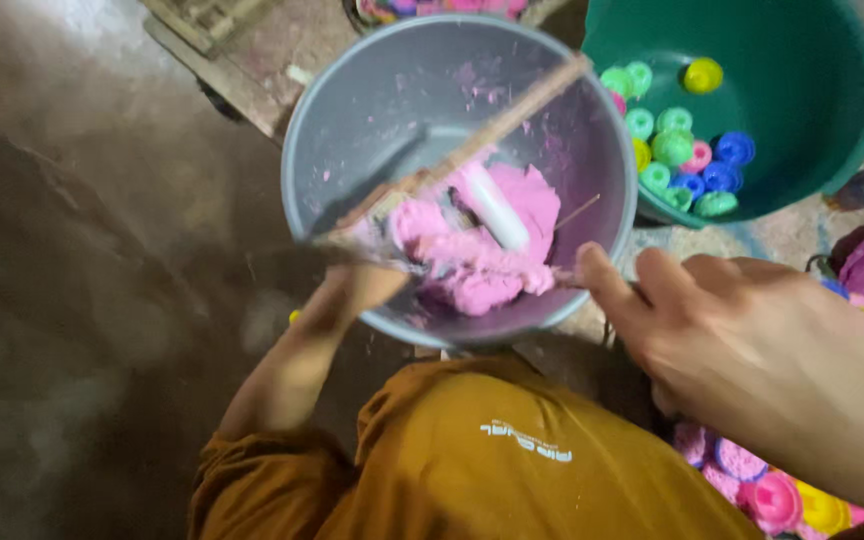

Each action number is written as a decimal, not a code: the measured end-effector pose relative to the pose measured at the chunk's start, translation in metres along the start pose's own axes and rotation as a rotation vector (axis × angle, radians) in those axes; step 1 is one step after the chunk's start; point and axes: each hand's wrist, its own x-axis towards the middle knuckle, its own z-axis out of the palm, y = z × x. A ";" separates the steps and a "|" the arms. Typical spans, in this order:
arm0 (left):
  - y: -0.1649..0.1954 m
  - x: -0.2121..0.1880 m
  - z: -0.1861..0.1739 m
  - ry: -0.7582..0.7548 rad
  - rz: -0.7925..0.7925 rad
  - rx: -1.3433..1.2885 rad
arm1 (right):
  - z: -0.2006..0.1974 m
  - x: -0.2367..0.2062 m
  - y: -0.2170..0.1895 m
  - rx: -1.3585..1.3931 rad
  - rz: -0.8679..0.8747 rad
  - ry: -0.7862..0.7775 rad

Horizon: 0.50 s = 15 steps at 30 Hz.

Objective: The person scoops pink dough from a large bowl into a wooden mold, presses it into small colorful cups, and then places lids on the filled cups. They repeat this process multiple times.

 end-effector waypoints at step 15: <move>-0.003 -0.007 0.023 -0.050 -0.020 0.027 | -0.002 0.036 -0.034 -0.256 -0.138 0.055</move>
